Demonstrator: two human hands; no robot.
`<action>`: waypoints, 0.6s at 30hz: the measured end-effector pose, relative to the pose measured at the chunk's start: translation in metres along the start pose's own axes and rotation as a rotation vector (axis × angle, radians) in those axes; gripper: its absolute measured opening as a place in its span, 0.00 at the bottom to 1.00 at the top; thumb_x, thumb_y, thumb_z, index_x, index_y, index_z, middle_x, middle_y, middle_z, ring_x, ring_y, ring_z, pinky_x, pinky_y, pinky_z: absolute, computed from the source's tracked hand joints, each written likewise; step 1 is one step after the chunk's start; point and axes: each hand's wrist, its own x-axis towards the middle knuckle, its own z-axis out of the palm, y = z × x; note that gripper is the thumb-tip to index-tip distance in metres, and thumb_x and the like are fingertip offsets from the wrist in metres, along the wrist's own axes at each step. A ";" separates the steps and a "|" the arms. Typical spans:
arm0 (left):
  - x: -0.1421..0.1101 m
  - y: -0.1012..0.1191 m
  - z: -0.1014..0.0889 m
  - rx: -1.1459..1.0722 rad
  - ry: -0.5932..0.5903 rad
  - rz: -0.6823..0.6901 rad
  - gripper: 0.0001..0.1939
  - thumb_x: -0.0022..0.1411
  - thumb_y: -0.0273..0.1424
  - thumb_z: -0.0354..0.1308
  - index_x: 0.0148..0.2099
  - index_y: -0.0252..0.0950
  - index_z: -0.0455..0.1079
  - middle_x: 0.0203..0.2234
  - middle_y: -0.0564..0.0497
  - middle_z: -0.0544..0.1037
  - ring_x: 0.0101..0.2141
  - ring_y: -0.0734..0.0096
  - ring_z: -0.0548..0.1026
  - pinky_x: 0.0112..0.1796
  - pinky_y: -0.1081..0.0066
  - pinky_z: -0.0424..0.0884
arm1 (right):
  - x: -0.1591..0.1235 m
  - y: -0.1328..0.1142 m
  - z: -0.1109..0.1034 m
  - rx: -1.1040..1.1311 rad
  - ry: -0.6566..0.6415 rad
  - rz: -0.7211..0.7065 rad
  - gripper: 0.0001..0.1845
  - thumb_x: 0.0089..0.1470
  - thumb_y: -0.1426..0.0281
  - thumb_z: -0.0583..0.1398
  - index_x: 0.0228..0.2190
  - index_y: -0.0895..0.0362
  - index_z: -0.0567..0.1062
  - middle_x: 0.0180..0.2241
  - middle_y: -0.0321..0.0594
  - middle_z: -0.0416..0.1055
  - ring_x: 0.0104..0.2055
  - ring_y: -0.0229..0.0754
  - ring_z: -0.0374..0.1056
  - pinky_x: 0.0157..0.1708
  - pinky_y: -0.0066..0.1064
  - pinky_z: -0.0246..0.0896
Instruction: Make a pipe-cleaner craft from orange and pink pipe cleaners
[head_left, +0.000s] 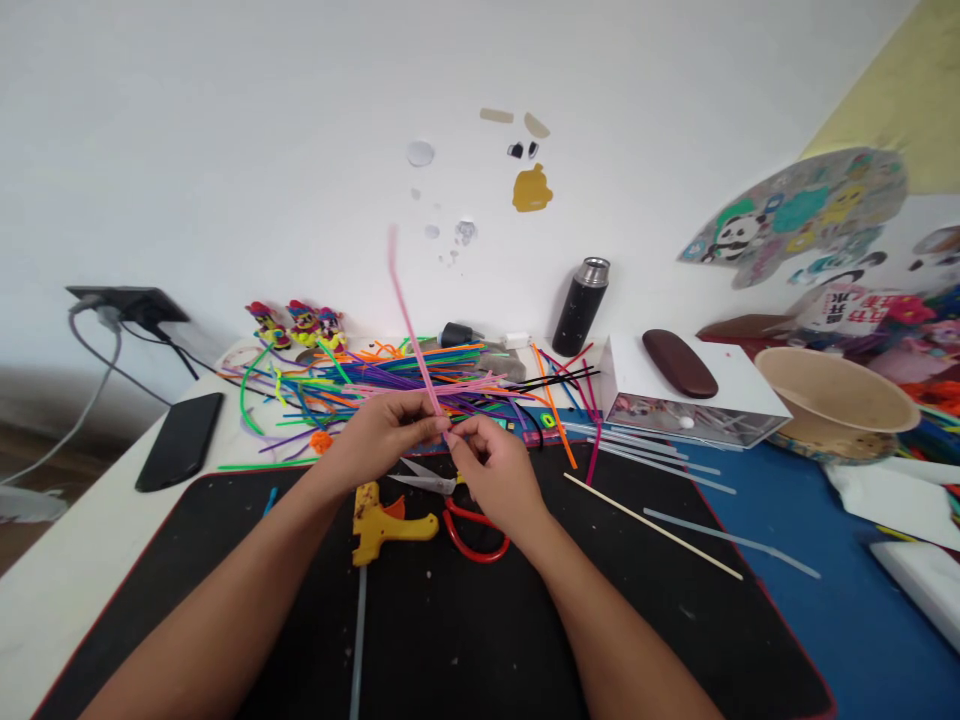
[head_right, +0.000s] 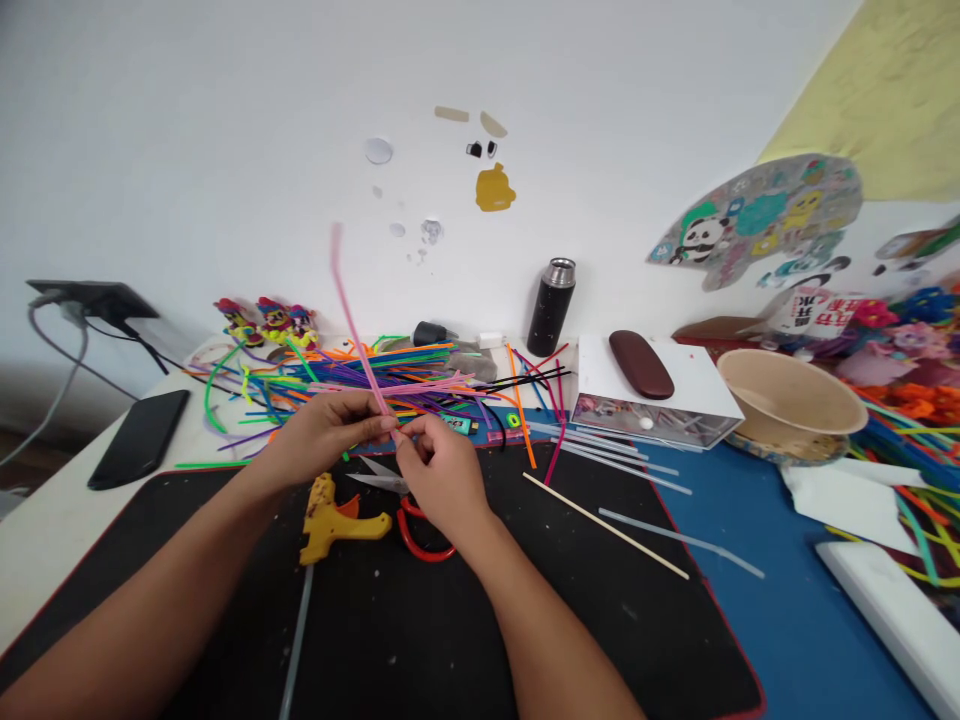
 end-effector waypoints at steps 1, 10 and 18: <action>0.000 0.000 0.000 -0.035 0.008 0.000 0.18 0.62 0.45 0.66 0.31 0.33 0.77 0.23 0.54 0.73 0.25 0.72 0.68 0.28 0.74 0.63 | 0.000 0.001 0.000 0.034 -0.006 0.007 0.11 0.65 0.60 0.60 0.34 0.53 0.75 0.19 0.27 0.60 0.19 0.36 0.56 0.21 0.28 0.48; 0.000 -0.002 0.005 -0.184 0.044 -0.011 0.21 0.61 0.48 0.69 0.33 0.33 0.79 0.24 0.52 0.76 0.26 0.72 0.70 0.29 0.73 0.67 | 0.001 -0.001 0.002 0.294 -0.001 0.067 0.15 0.63 0.54 0.63 0.36 0.53 0.73 0.18 0.26 0.63 0.14 0.33 0.57 0.15 0.25 0.50; -0.001 0.001 0.007 -0.209 -0.004 -0.016 0.19 0.61 0.47 0.70 0.37 0.34 0.81 0.25 0.52 0.76 0.26 0.72 0.70 0.28 0.74 0.67 | 0.004 -0.008 -0.003 0.436 0.071 0.116 0.18 0.59 0.52 0.66 0.35 0.54 0.73 0.15 0.24 0.63 0.12 0.32 0.56 0.12 0.24 0.49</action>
